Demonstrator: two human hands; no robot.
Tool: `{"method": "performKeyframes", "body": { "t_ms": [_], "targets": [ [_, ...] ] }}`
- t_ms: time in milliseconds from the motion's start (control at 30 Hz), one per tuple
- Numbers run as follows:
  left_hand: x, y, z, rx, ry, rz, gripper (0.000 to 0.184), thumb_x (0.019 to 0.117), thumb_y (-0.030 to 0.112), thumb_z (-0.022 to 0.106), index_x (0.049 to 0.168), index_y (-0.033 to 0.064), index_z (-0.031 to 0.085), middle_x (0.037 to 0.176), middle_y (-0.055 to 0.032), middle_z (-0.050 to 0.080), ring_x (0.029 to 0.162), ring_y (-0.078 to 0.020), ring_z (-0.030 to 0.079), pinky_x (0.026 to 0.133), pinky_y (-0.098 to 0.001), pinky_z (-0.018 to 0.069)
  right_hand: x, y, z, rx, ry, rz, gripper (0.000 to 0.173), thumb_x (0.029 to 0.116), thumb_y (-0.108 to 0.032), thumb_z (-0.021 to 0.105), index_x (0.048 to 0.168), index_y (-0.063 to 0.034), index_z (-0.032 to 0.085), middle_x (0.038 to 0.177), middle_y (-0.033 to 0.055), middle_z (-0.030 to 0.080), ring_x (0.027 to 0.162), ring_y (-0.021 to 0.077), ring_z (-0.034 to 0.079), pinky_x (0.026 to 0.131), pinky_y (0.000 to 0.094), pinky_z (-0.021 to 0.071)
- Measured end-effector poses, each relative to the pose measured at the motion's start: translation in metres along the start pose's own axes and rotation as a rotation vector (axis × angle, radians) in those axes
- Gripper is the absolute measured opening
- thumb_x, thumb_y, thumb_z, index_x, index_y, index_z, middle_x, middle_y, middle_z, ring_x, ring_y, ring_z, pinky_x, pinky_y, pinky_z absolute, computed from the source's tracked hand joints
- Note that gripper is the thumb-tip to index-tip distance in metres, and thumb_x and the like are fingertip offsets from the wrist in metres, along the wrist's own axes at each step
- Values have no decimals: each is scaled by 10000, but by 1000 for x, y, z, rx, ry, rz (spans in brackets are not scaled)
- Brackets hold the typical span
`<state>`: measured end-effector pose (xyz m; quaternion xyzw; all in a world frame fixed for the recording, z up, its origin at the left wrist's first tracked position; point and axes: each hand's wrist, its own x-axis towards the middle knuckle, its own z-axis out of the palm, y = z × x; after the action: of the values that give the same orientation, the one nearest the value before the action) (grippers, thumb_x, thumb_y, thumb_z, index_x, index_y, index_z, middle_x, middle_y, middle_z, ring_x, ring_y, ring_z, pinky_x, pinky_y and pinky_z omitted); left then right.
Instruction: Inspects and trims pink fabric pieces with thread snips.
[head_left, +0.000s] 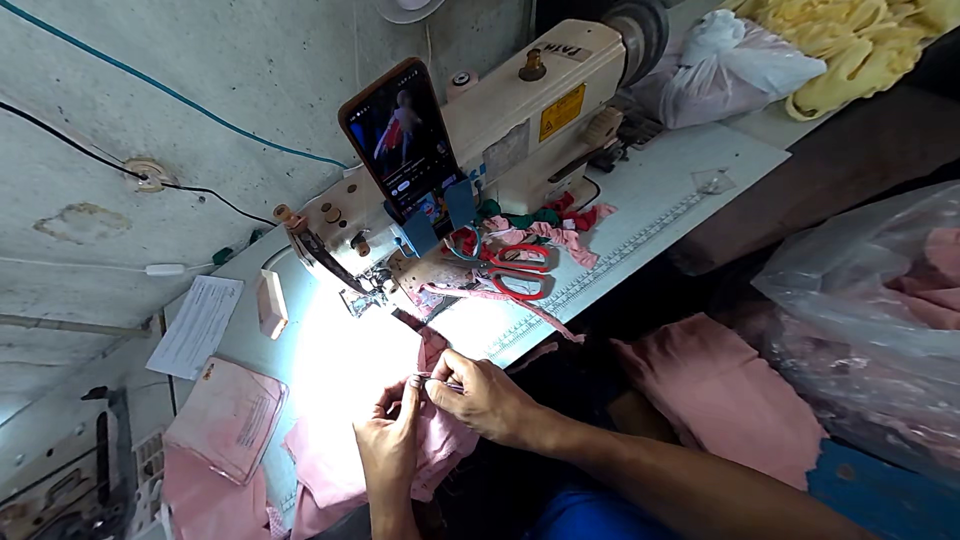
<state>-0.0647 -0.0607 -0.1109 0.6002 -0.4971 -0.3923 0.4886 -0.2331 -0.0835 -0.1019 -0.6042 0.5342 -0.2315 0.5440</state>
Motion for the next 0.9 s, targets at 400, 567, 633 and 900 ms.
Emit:
{"method": "performKeyframes", "body": {
  "t_ms": [400, 567, 633, 900],
  "targets": [
    [1, 0, -1, 10, -5, 18, 105, 927, 88, 712, 928, -5, 760, 801, -81, 744, 711, -138, 719, 672, -263, 616, 1, 0, -1, 38, -9, -3, 292, 997, -419, 558, 1011, -136, 629, 732, -17, 561, 660, 114, 559, 624, 348, 463],
    [2, -1, 0, 13, -6, 30, 113, 931, 100, 714, 930, -2, 763, 804, -76, 747, 714, -137, 720, 677, -262, 616, 1, 1, -1, 36, -5, -5, 294, 1000, -424, 553, 1013, -140, 627, 730, -22, 559, 655, 109, 557, 620, 342, 460],
    [2, -2, 0, 11, -9, 28, 114, 930, 101, 715, 930, -2, 763, 801, -77, 745, 712, -138, 720, 675, -264, 616, 1, 1, -1, 37, -4, -7, 293, 1000, -426, 553, 1010, -142, 626, 726, -24, 554, 653, 109, 554, 618, 343, 458],
    [4, 2, -1, 18, -33, 16, 127, 933, 120, 717, 927, 2, 764, 811, -82, 750, 729, -151, 728, 690, -281, 623, 4, 5, -5, 182, -36, -11, 239, 1006, -365, 567, 991, -135, 626, 702, -46, 532, 609, 62, 515, 594, 284, 442]
  ]
}}
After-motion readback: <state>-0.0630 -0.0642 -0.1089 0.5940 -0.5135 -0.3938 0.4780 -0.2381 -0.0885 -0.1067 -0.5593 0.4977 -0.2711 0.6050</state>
